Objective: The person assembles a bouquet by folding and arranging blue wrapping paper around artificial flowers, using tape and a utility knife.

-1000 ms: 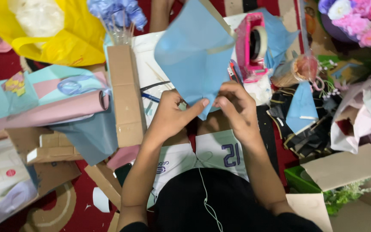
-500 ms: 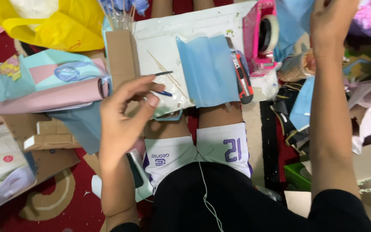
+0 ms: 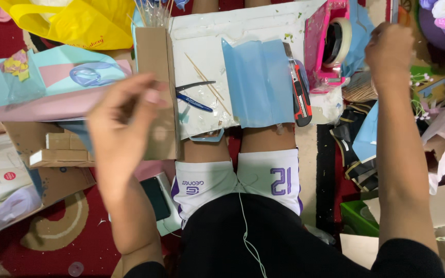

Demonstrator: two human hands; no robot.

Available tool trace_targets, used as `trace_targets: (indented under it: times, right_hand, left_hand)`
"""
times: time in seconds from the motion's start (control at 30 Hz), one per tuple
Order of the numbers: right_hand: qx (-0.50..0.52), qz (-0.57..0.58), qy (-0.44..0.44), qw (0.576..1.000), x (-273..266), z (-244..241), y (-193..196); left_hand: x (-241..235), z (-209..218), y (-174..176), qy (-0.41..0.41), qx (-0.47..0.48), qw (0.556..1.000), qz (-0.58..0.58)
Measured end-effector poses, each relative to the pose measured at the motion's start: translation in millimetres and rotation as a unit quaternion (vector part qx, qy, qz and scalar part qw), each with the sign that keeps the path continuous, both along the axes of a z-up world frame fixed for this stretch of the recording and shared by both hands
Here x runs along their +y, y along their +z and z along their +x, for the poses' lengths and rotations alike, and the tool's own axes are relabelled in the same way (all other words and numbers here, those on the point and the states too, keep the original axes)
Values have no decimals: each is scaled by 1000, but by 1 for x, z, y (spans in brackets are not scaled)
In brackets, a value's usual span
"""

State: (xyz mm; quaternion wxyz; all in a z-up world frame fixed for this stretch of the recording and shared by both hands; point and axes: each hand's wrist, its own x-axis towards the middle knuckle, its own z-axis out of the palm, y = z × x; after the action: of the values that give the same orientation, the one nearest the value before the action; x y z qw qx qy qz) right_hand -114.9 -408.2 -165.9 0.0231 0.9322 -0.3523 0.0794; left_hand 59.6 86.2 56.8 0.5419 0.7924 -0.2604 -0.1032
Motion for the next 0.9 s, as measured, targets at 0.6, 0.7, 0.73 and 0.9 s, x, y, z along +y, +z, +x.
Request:
trace_targets:
  times: [0.6, 0.7, 0.73, 0.9]
  right_hand:
    - [-6, 169, 56, 984, 244, 33, 128]
    - [-74, 203, 60, 974, 251, 34, 137]
    - [-72, 202, 59, 975, 251, 36, 135]
    - [-157, 215, 37, 963, 258, 42, 132]
  left_hand:
    - [-59, -44, -28, -76, 5, 992, 105]
    - [-74, -42, -43, -91, -17, 986, 136]
    - [-77, -42, -49, -92, -15, 986, 135]
    - [-90, -50, -52, -107, -24, 978, 175]
